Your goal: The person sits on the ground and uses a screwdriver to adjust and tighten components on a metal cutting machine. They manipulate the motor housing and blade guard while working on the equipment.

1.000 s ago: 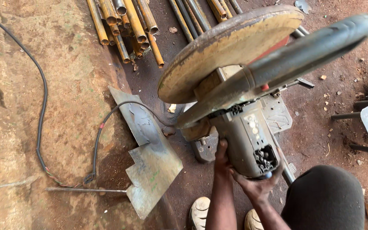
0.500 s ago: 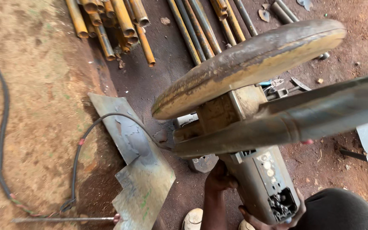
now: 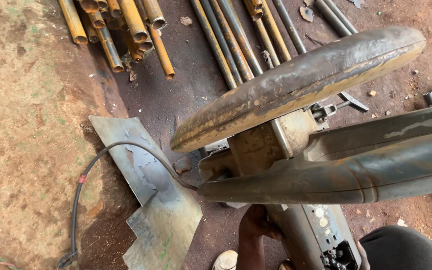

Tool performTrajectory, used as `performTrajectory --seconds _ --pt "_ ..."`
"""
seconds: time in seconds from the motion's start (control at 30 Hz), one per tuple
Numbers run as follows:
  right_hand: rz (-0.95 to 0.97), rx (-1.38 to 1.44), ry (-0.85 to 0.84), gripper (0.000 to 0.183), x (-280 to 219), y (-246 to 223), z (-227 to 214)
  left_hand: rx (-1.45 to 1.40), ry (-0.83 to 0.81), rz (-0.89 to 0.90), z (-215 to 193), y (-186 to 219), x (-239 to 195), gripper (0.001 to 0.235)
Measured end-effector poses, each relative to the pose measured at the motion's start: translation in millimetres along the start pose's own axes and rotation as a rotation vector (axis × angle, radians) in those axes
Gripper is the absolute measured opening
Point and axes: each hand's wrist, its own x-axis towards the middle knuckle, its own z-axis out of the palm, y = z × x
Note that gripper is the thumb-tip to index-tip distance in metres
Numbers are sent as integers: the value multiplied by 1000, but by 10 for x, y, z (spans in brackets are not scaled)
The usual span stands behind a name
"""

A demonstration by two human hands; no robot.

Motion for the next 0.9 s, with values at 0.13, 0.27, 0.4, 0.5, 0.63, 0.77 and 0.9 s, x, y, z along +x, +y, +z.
performTrajectory --seconds 0.13,0.27,0.4,0.5,0.63,0.77,0.9 --pt "5 -39 1 96 89 16 -351 2 7 -8 14 -2 -8 79" --pt "12 -81 9 89 154 38 -611 2 15 1 13 58 -1 80" --pt "27 -95 7 83 149 39 -764 -2 18 -1 22 65 -15 81" --pt "45 -104 5 78 113 23 -840 -15 16 -11 25 45 -36 82" --pt "55 -111 -7 71 114 54 -1028 -37 7 -26 88 -99 -43 84" --pt "87 -95 -17 65 46 75 -1146 -49 1 -40 106 -134 -68 85" --pt "114 -53 -14 59 30 109 -1172 -73 -29 -43 171 -130 -6 87"
